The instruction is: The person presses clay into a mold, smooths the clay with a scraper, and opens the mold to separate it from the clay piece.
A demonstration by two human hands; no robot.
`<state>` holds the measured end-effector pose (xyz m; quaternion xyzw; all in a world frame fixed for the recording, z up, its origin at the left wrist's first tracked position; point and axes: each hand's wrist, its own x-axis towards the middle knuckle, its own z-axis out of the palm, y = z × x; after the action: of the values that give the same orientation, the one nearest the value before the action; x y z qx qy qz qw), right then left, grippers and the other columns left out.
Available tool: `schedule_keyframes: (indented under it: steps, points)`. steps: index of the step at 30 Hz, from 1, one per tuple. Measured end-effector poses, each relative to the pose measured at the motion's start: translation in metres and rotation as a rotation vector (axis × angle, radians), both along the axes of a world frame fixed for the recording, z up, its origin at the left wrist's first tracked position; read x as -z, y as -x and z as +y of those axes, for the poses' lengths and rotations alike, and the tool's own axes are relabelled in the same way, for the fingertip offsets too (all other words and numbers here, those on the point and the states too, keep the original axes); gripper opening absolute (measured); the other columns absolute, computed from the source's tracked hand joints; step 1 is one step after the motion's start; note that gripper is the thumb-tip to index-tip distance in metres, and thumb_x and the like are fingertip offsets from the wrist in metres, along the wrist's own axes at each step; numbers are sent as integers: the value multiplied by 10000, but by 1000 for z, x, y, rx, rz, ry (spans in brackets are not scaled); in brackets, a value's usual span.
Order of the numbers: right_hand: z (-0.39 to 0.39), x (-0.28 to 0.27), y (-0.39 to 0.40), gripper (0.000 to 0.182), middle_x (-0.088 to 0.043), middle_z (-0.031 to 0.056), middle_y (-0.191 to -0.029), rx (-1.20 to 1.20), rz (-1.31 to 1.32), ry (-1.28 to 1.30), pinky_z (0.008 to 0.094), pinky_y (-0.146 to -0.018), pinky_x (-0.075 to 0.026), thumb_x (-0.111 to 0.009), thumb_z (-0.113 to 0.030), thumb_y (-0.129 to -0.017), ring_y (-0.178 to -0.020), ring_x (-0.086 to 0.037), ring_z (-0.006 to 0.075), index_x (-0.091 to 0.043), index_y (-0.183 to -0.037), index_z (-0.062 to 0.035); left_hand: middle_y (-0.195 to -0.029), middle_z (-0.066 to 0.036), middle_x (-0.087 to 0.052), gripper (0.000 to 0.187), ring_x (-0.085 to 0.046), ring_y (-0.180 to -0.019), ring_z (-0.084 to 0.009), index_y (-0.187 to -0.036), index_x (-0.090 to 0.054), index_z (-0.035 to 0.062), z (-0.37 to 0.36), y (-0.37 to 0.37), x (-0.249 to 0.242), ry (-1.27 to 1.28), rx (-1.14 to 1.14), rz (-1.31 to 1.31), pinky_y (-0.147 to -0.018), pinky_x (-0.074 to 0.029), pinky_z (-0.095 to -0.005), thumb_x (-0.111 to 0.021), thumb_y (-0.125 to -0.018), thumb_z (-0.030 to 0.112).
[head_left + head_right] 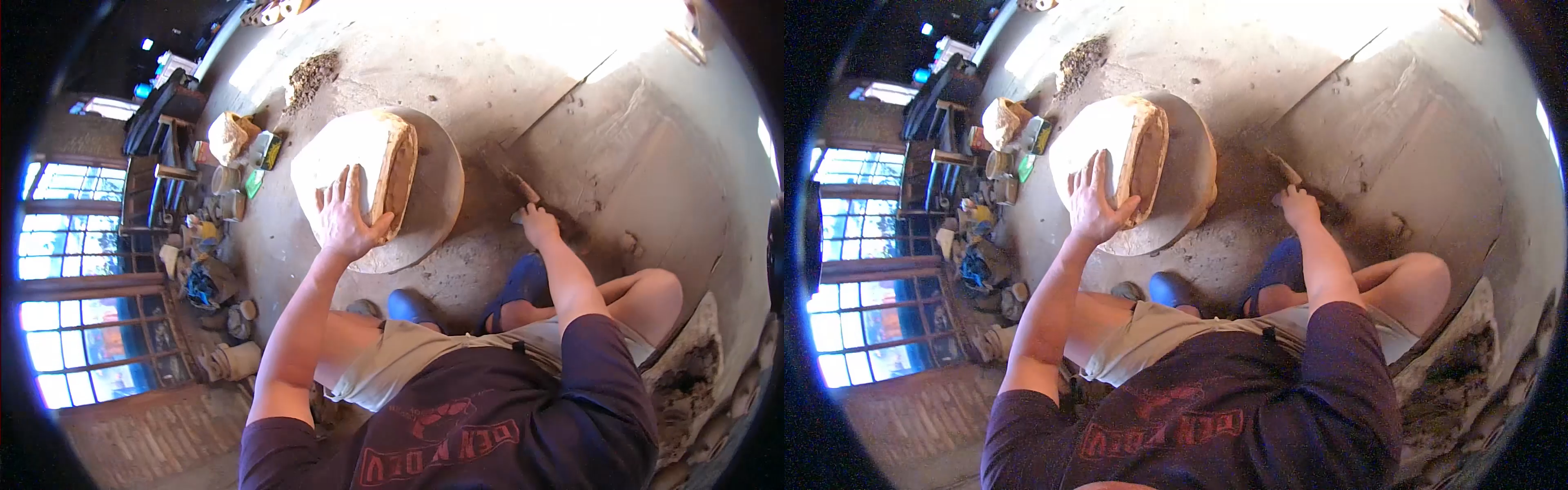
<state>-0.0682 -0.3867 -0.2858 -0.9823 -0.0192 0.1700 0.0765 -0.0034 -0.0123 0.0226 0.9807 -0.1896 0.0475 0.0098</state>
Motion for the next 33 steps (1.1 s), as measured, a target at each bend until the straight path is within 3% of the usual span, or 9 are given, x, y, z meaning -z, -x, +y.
schedule_keyframes:
  steps: [8, 13, 15, 18, 20, 24, 25, 30, 33]
  points:
    - [-5, -15, -10, 250, -626, 220, -1277, 19, -6, -68, 507, -947, -562, -564, -148, -973, -1148, -656, 395, -665, -1176, -43, -1608, -220, -378, 1218, -331, -1508, -367, -1622, -273, 39, 36, -14, -9, -33, 177, 106, -1255, -124, -574, -825, -685, 587]
    - [-13, -90, -13, 183, -720, 222, -1095, 10, 36, -290, 508, -910, -561, -662, -112, -899, -1073, -699, 419, -694, -1066, -43, -1733, -220, -32, 1340, -22, -1578, -496, -1671, -147, 84, -17, -44, -12, -1, 92, 100, -1186, -78, -764, -844, -683, 661]
    - [-24, -113, -1, 151, -709, 192, -914, 7, -35, -354, 515, -769, -518, -733, -143, -884, -924, -699, 387, -620, -932, -54, -1733, -222, -50, 1270, -40, -1576, -501, -1671, -164, 106, -50, -57, -15, -69, 74, 110, -1188, -101, -761, -834, -722, 619]
    - [-51, -174, 25, 124, -730, 209, -928, 148, -49, -476, 534, -783, -537, -731, -129, -879, -926, -709, 426, -642, -921, -53, -1727, -212, -127, 1065, -88, -1565, -517, -1643, -288, 124, -72, -70, -12, -71, 64, 187, -1212, -154, -722, -814, -792, 489]
    - [-76, -196, 47, 150, -722, 190, -862, 298, -110, -560, 467, -739, -543, -757, -124, -878, -837, -723, 347, -636, -941, -62, -1730, -190, -137, 1005, -93, -1567, -507, -1633, -326, 139, -49, -88, 18, 34, 150, 155, -1198, -161, -742, -799, -811, 472]
    - [-136, -210, 98, 159, -720, 121, -835, 644, -327, -794, 346, -715, -544, -753, -59, -887, -815, -707, 159, -644, -1001, -45, -1628, -304, -318, 875, -173, -1543, -500, -1521, -466, -11, -57, -92, 17, -23, 184, 100, -1281, -173, -552, -736, -868, 505]
    - [-153, -200, 110, 140, -722, 84, -890, 736, -487, -1073, 334, -729, -547, -730, -28, -907, -826, -681, 139, -651, -1022, -20, -1622, -307, -323, 918, -201, -1536, -497, -1528, -442, -24, -64, -90, 14, 1, 111, 107, -1268, -217, -560, -775, -845, 491]
    - [-232, -262, 205, 198, -729, 98, -903, 1265, -708, -1093, 353, -720, -538, -710, -133, -912, -802, -670, 171, -736, -1041, 15, -1570, -301, -396, 944, -358, -1456, -493, -1533, -475, 73, -73, -128, 38, -169, 23, -8, -1216, -302, -579, -824, -782, 527]
    - [-287, -245, 283, 264, -751, 167, -888, 1494, -714, -795, 418, -685, -542, -685, -214, -883, -767, -698, 253, -751, -990, 19, -1483, -302, -487, 864, -446, -1400, -488, -1536, -477, 96, -88, -135, 28, -289, -24, 25, -1187, -343, -584, -787, -835, 495]
